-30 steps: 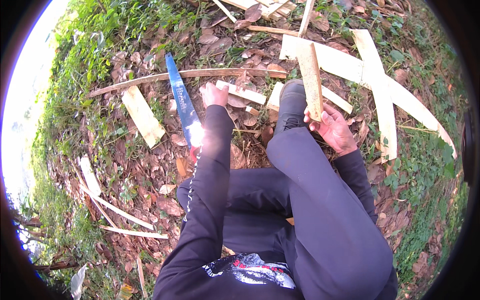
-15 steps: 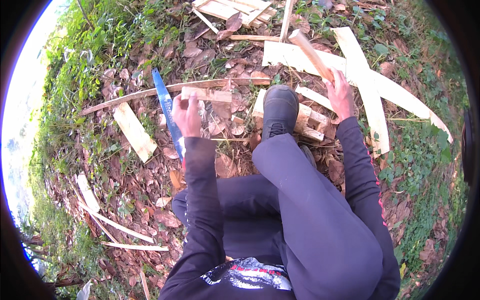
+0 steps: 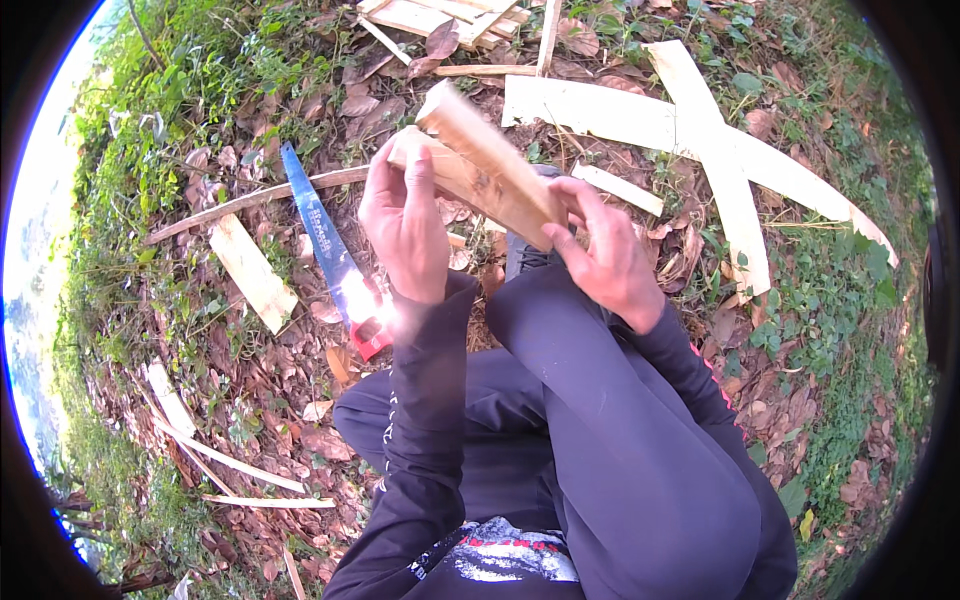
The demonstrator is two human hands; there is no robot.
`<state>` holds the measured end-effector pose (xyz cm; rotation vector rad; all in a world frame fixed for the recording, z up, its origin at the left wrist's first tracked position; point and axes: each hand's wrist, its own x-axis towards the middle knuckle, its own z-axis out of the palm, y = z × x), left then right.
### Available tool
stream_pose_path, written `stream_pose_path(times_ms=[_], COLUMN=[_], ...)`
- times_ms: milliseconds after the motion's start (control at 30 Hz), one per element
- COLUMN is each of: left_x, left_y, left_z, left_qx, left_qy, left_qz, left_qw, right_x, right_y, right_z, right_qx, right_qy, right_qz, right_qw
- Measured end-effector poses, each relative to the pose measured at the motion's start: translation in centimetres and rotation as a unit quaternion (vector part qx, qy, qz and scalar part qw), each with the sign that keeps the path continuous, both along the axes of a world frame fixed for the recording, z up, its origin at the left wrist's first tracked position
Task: The person sits on the ground and uses a hand saw to cut a piece of wood held in place by their foot. After sawing, they inspect the cut piece of wood.
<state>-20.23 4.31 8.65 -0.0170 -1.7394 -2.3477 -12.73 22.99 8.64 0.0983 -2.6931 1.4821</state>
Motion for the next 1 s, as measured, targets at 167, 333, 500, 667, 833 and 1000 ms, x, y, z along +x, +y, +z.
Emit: stream_pose_path(times_ms=[167,333,500,667,833,1000], left_x=[0.9,0.7,0.1,0.6,0.4,-0.1], left_y=[1.7,2.0,-0.6,2.0,2.1,1.9], left_z=[-0.6,-0.6,-0.3,0.5,-0.3,-0.7], left_qx=[0.088,0.042,-0.086,-0.019,0.063,0.098], left_qy=[-0.027,-0.020,-0.019,-0.025,-0.049,-0.064], left_qz=[-0.038,-0.007,0.091,-0.029,-0.033,-0.050], left_qw=[0.995,0.999,0.992,0.999,0.996,0.992], right_x=[1.6,2.1,1.8,2.1,2.0,1.9], right_y=[0.5,1.1,0.7,-1.2,-1.1,-0.7], right_z=[-1.8,-1.4,-1.9,-2.9,-3.2,-3.3], right_qx=[-0.205,-0.322,-0.386,-0.306,-0.381,-0.381], right_qy=[-0.084,-0.165,-0.122,-0.102,-0.118,-0.147], right_qz=[0.015,0.014,-0.019,0.001,0.026,0.031], right_qw=[0.975,0.932,0.914,0.947,0.916,0.912])
